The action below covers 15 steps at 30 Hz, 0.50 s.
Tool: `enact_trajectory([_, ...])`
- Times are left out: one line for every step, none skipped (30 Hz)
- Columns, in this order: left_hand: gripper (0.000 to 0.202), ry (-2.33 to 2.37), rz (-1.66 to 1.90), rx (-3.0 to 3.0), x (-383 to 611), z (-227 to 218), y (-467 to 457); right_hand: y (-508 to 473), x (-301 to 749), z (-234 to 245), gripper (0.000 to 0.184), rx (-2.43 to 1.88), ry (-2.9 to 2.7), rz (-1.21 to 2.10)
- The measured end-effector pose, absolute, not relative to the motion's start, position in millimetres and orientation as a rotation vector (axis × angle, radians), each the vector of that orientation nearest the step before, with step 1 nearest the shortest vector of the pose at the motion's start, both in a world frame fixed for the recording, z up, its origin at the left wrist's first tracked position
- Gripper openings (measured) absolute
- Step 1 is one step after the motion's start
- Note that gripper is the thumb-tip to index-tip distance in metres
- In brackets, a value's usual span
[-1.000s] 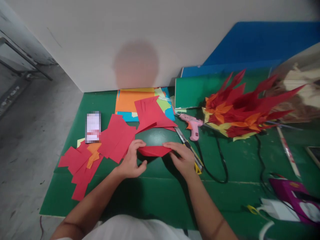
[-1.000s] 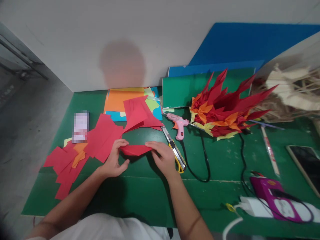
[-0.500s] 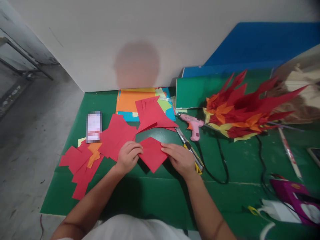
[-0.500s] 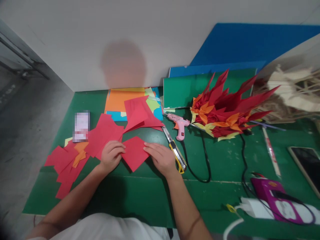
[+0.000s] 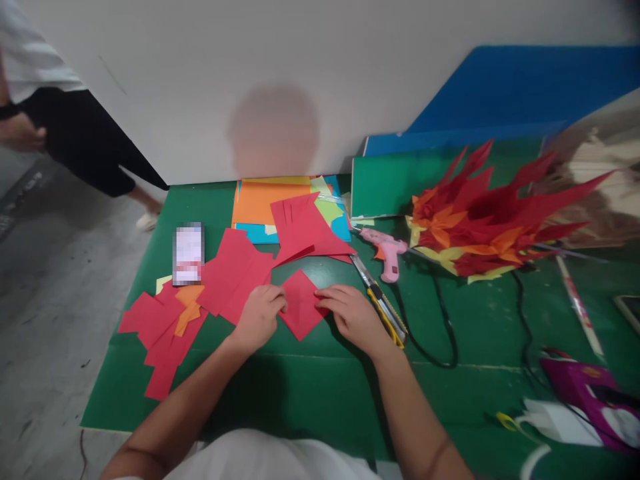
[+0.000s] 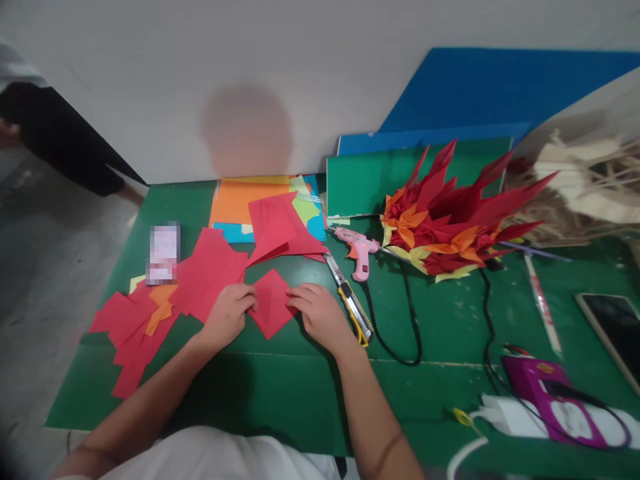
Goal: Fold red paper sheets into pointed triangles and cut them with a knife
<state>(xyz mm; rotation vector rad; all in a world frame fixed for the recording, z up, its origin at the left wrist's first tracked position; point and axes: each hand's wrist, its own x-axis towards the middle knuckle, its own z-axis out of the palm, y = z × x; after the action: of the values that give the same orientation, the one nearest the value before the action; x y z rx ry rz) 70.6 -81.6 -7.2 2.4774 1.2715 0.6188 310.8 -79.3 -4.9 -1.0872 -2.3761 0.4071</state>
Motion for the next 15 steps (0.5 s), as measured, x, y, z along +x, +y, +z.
enact_trajectory([0.026, 1.278, 0.591, 2.503, 71.8, -5.0, -82.7, -79.4, 309.1, -4.0, 0.035, -1.103, -2.370, 0.414])
enact_trajectory([0.024, 1.292, 0.547, 2.534, 73.7, -2.6, -83.8, -79.6, 306.7, -3.6, 0.033, -1.124, -2.362, 0.419])
enact_trajectory([0.021, 1.305, 0.476, 2.572, 76.3, 0.0, -84.4, -80.0, 303.4, -3.7, 0.031, -1.149, -2.354, 0.424])
enact_trajectory([0.020, 1.337, 0.391, 2.603, 79.4, 2.6, -84.6, -80.3, 299.5, -4.2, 0.029, -1.185, -2.346, 0.428])
enact_trajectory([0.021, 1.373, 0.307, 2.619, 82.6, 5.1, -84.2, -80.7, 295.2, -5.0, 0.028, -1.223, -2.349, 0.433])
enact_trajectory([0.023, 1.383, 0.239, 2.631, 85.8, 7.2, -83.2, -81.1, 290.6, -6.1, 0.028, -1.262, -2.356, 0.435])
enact_trajectory([0.024, 1.370, 0.179, 2.635, 88.8, 9.0, -81.5, -81.2, 286.2, -7.2, 0.027, -1.304, -2.360, 0.429])
enact_trajectory([0.024, 1.345, 0.128, 2.634, 91.3, 10.4, -79.3, -81.1, 282.0, -8.2, 0.027, -1.335, -2.365, 0.418])
enact_trajectory([0.023, 1.319, 0.090, 2.629, 93.3, 11.4, -76.8, -80.6, 278.3, -9.0, 0.027, -1.370, -2.371, 0.415])
enact_trajectory([0.023, 1.292, 0.062, 2.627, 94.8, 12.1, -74.1, -79.7, 275.0, -9.5, 0.026, -1.396, -2.380, 0.412])
enact_trajectory([0.023, 1.275, 0.039, 2.624, 95.9, 12.5, -71.5, -78.6, 272.3, -9.6, 0.026, -1.412, -2.394, 0.410])
enact_trajectory([0.024, 1.265, 0.023, 2.620, 96.5, 12.7, -69.0, -77.3, 270.0, -9.5, 0.027, -1.426, -2.412, 0.408])
enact_trajectory([0.026, 1.262, 0.009, 2.612, 96.9, 12.8, -66.9, -75.9, 268.2, -9.2, 0.027, -1.432, -2.433, 0.400])
enact_trajectory([0.028, 1.268, -0.003, 2.600, 97.0, 12.8, -65.2, -74.7, 266.8, -8.8, 0.028, -1.438, -2.453, 0.389])
enact_trajectory([0.030, 1.275, -0.012, 2.585, 96.8, 12.8, -64.0, -73.9, 265.9, -8.5, 0.029, -1.444, -2.474, 0.375])
